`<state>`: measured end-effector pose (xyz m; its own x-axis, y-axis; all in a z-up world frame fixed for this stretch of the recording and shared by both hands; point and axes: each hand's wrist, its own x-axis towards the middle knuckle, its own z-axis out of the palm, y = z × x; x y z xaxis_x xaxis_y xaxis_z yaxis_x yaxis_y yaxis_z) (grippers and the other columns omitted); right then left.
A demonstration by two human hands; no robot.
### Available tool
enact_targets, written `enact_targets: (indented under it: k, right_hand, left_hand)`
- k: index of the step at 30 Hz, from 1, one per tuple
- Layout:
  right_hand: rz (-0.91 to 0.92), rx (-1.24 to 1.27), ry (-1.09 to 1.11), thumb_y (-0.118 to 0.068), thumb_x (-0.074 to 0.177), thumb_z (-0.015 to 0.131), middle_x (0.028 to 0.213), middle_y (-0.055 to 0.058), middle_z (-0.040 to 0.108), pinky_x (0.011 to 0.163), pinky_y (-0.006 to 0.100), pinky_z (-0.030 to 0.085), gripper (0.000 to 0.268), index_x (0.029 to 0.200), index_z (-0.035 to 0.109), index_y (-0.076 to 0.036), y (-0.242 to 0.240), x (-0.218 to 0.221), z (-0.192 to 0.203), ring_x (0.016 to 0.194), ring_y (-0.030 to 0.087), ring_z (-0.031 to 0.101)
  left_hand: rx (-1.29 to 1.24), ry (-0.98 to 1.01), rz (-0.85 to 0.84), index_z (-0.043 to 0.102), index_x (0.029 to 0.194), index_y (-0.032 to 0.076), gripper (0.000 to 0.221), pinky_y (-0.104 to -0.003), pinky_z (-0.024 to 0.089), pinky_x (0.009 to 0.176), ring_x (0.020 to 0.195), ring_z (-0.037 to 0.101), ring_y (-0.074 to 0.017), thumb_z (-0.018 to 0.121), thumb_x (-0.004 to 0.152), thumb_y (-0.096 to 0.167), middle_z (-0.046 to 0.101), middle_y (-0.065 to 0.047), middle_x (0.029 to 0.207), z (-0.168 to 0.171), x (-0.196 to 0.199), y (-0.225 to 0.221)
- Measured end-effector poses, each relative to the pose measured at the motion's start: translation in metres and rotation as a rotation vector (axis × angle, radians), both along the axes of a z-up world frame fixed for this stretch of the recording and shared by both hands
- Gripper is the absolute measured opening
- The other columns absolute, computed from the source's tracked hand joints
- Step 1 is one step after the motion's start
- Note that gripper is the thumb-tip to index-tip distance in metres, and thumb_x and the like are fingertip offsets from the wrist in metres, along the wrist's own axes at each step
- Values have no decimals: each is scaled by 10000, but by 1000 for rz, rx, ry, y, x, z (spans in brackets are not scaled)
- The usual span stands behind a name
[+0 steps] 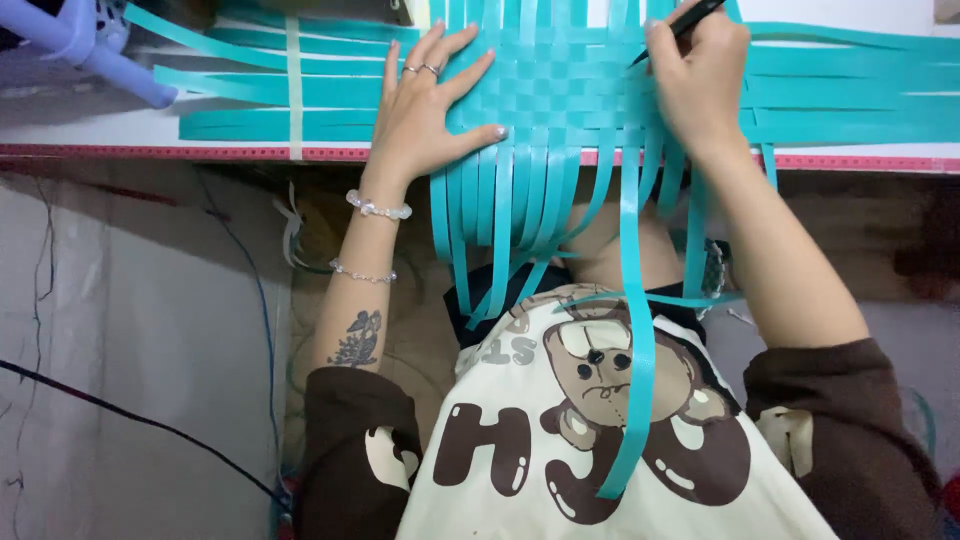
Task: The person is weaving teal plastic strips together on a white surface to create a woven mat, occasionally using a black pen to assist in tucking the strips.
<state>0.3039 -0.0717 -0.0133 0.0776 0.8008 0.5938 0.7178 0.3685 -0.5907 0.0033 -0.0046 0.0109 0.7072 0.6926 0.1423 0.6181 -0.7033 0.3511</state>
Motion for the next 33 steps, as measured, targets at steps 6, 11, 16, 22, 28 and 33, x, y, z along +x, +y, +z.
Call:
enact_targets:
  k: [6,11,16,22,28,33]
  right_hand:
    - [-3,-64,-58,-15,1080,598,697,111,616,544,303,441,237,847,592,29,-11,1,-4,621,191,584]
    - [-15,-85,-70,-21,1075,607,683,90,602,554,314,413,261,816,580,7,-10,4,-13,613,180,554]
    - [-14,-64,-89,-22,1077,611,677,88,567,548,324,383,246,838,577,21,-13,-1,-12,609,184,532]
    - [-21,-45,-153,-18,1086,626,689,101,556,535,328,375,213,883,589,33,-18,-2,-13,613,203,536]
    - [-41,-25,-151,10,1096,647,691,104,559,552,337,361,282,828,562,29,-24,-2,-8,625,203,542]
    - [-48,-41,-205,-2,1089,666,681,95,566,554,345,355,238,876,564,24,-27,-2,-14,607,214,546]
  left_hand:
    - [7,-20,-2,459,1438,221,706,-596,46,1118,1411,144,-291,667,871,587,266,-46,1519,1,0,-1]
    - [64,-11,-35,442,1449,210,716,-598,62,1107,1399,175,-312,658,887,597,298,-79,1509,-4,-2,1]
    - [68,-35,-28,462,1441,198,718,-586,57,1106,1388,192,-304,674,881,593,316,-83,1496,-5,-1,2]
    - [50,-28,-9,432,1452,206,727,-565,34,1110,1385,201,-303,653,890,610,323,-95,1491,-6,-2,2]
    - [40,11,25,390,1460,254,738,-566,67,1099,1377,220,-342,623,892,664,338,-147,1485,-9,-2,2]
    - [20,24,52,374,1455,270,736,-556,94,1084,1343,295,-370,628,894,674,401,-188,1448,-13,-2,1]
